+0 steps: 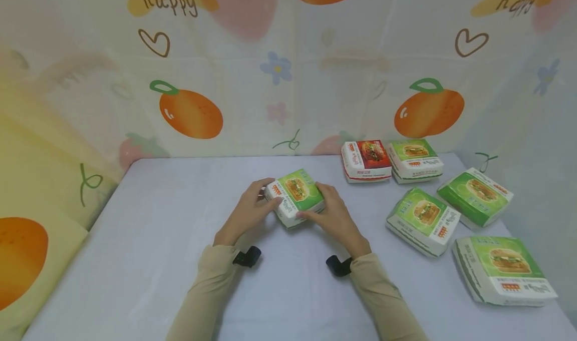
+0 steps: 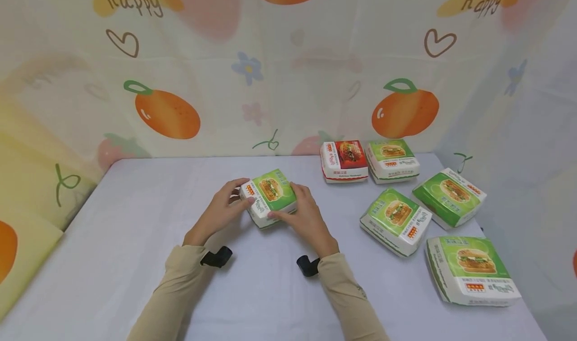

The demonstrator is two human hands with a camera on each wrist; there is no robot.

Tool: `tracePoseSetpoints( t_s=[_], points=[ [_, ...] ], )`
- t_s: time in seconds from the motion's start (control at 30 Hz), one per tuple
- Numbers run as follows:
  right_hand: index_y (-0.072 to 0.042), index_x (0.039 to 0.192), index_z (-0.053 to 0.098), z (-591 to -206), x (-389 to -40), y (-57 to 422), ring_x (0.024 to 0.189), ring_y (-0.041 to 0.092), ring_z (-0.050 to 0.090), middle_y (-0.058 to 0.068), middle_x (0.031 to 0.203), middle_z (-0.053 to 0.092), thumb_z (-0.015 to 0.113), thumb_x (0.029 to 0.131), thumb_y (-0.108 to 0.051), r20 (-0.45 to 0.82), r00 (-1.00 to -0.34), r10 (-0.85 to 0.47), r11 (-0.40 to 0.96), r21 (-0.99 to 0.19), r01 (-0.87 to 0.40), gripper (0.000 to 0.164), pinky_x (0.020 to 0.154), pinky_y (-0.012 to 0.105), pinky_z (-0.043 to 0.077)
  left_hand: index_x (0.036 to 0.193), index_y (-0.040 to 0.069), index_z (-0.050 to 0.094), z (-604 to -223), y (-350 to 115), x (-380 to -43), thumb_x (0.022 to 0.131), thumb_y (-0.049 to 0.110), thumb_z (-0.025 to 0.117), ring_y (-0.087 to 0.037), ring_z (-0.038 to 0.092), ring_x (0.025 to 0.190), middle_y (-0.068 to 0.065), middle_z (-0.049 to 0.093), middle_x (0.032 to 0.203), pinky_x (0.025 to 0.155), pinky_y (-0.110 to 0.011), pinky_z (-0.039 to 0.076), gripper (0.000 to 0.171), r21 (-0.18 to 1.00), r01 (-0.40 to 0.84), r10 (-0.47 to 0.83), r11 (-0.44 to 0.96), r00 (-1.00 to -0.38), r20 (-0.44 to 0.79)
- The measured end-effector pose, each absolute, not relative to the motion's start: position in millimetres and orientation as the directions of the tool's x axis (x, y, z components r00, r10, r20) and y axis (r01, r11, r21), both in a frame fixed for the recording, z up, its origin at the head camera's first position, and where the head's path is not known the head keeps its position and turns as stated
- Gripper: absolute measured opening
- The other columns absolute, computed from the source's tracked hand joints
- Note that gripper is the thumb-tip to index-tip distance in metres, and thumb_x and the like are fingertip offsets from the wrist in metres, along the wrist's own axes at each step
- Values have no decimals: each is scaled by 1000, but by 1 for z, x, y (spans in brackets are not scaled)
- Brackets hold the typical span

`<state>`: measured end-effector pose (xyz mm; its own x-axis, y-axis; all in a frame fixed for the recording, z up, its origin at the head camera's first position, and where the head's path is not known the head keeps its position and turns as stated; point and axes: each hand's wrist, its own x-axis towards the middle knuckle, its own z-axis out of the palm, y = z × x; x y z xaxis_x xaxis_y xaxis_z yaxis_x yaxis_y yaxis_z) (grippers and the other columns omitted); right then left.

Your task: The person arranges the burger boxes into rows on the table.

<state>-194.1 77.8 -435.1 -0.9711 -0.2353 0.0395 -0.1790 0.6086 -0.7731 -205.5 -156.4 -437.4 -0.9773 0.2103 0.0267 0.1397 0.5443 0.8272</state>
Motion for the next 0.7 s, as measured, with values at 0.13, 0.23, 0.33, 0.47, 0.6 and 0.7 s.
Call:
tracePoseSetpoints(
  t_s=[0.13,0.23,0.33,0.47,0.6,0.7],
  points=[
    [4,150,34,-438,-194,72,141,38,39,23,150,41,82,78,-40,39,-978,-207,621,-767,-162,97,118,52,33,145,11,44,-443,-163,-207,94,34,66,-28,50,127,-12,48,144,111,-45,44,60,837,126,200,533,-979,20],
    [3,149,34,-440,-195,69,142,38,39,22,150,41,82,79,-41,37,-983,-182,620,-771,-144,96,118,52,33,145,11,44,-446,-166,-207,94,35,67,-28,51,125,-10,48,143,110,-44,44,61,844,109,187,525,-982,11],
    [3,149,35,-442,-194,67,142,38,39,22,150,40,82,78,-41,36,-988,-150,609,-784,-122,95,117,52,34,146,12,43,-447,-169,-207,93,36,67,-28,51,124,-10,47,145,110,-45,44,63,845,97,175,526,-985,4],
    [1,148,35,-443,-195,63,140,37,39,22,149,37,82,79,-43,36,-994,-105,598,-796,-92,94,116,52,35,146,11,42,-448,-172,-207,94,35,67,-29,51,124,-11,48,145,110,-45,44,62,840,88,164,535,-987,-1],
    [-1,146,36,-444,-196,59,135,37,44,20,147,36,80,81,-43,40,-996,-75,595,-800,-77,89,112,51,41,145,10,43,-447,-176,-208,94,36,66,-31,52,124,-11,49,144,108,-47,44,62,839,77,155,538,-988,-8],
    [-3,146,36,-444,-197,57,131,35,48,17,147,37,77,85,-42,34,-996,-88,571,-817,-78,83,107,48,45,145,11,42,-446,-179,-209,94,38,66,-32,53,124,-11,50,143,107,-48,44,63,839,63,147,540,-989,-20]
  ],
)
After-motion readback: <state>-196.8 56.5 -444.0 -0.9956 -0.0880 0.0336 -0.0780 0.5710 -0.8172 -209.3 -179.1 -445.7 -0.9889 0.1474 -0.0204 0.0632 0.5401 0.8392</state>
